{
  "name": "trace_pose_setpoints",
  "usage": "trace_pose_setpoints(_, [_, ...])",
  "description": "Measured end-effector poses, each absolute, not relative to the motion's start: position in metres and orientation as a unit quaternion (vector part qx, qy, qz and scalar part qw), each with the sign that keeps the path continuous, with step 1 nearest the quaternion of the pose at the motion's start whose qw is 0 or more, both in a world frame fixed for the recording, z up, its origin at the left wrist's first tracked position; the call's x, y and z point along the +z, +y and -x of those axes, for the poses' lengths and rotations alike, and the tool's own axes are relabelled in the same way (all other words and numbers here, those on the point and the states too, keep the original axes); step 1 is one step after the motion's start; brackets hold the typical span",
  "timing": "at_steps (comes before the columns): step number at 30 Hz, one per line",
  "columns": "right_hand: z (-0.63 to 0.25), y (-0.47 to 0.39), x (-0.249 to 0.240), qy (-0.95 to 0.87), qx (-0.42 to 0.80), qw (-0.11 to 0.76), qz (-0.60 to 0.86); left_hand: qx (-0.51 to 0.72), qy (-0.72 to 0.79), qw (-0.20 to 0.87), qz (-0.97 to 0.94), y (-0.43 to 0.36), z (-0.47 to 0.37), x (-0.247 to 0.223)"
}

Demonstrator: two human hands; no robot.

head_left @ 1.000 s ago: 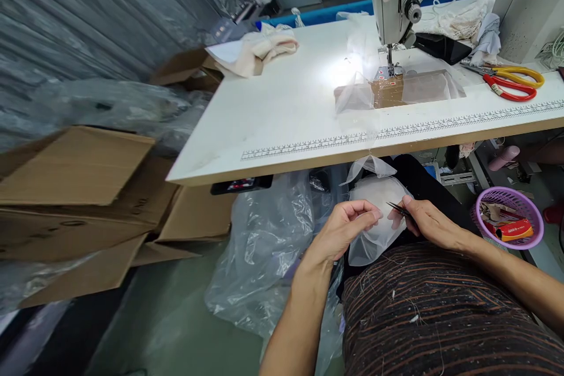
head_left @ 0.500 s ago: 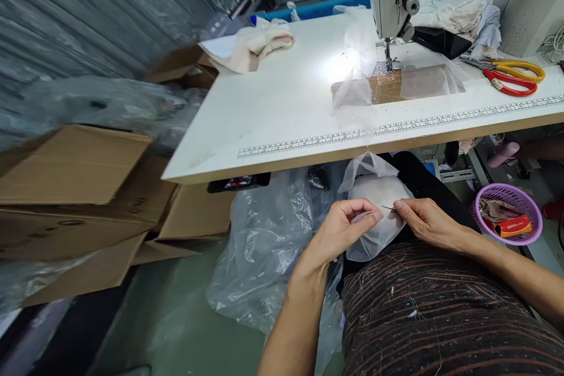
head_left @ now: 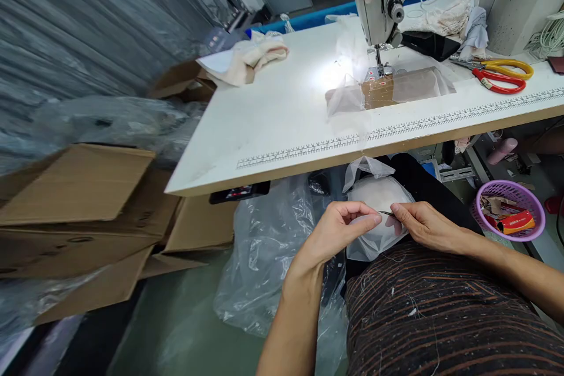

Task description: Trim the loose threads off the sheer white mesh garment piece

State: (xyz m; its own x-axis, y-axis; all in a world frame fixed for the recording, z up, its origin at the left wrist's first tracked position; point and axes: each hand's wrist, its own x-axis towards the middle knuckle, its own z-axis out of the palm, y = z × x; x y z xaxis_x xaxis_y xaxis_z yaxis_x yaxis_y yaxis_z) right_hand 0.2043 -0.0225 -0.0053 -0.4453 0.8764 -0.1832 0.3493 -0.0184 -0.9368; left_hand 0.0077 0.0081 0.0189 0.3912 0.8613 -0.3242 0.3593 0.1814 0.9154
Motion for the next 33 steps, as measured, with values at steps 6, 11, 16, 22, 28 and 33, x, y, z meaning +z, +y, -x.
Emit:
trace_pose_setpoints(6, [-0.205,-0.025,-0.003,-0.682,0.501,0.234,0.479,0.227,0.501,0.575,-0.606,0.008,-0.01,0.021])
trace_pose_setpoints(11, [-0.204,-0.024,-0.005,-0.726,0.446,0.219,0.475,0.229,0.497,0.576,-0.607,0.007,-0.012,0.021])
trace_pose_setpoints(16, [-0.202,-0.023,-0.006,-0.749,0.397,0.193,0.494,0.221,0.498,0.578,-0.607,0.008,-0.012,0.02])
trace_pose_setpoints(22, [-0.203,-0.025,-0.013,-0.727,0.394,0.185,0.531,0.205,0.505,0.58,-0.605,0.006,-0.012,0.013])
trace_pose_setpoints(28, [-0.21,-0.02,-0.02,-0.62,0.487,0.312,0.53,0.201,0.502,0.614,-0.575,0.007,-0.015,0.002])
trace_pose_setpoints(33, [-0.214,-0.022,-0.015,-0.597,0.617,0.286,0.425,0.205,0.467,0.678,-0.53,0.001,-0.017,-0.007])
